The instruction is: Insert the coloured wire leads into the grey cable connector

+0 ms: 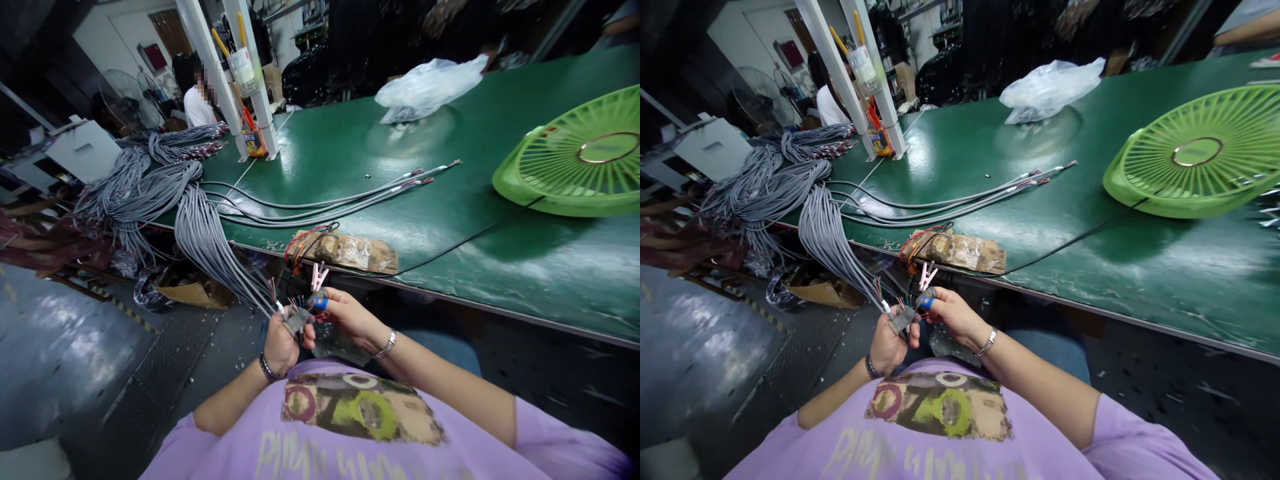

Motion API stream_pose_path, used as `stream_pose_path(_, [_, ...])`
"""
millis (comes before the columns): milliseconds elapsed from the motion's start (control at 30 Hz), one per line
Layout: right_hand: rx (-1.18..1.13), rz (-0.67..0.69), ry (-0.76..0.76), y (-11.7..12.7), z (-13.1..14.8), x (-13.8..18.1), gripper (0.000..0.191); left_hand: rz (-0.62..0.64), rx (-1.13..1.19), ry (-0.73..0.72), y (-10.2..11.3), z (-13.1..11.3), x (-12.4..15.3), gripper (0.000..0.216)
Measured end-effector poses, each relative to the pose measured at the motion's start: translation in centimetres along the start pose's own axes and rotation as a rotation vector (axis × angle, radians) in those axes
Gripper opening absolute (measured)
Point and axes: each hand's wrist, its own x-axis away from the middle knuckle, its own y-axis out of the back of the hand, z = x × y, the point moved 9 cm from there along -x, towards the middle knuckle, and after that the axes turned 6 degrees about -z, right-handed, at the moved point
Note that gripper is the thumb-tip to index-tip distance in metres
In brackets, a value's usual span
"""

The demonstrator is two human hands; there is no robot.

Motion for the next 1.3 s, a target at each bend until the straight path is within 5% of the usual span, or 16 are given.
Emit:
stream_pose_path(233, [-0.098, 0.09, -0.072, -0.2, 0.2, 0.6, 0.026, -0.046, 0.004, 0.005, 0.4, -0.1, 0.0, 0.031])
stream_pose_path(867, [0.06, 0.215, 0.036, -1.4, 0.8, 0.8, 0.033, 0.164, -0.057, 0.118, -1.1, 0.6, 0.5, 0.033])
stream_pose_path(1133, [-0.1, 0.017, -0.08, 0.8, -1.1, 0.6, 0.037, -0.049, -0.066, -0.019, 0.6, -0.1, 0.4, 0.035])
stream_pose_path(1300, [0.078, 0.042, -0.038, 0.1, -0.2, 1.5, 0.034, -0.052, -0.101, -0.048, 0.6, 0.3, 0.2, 0.034])
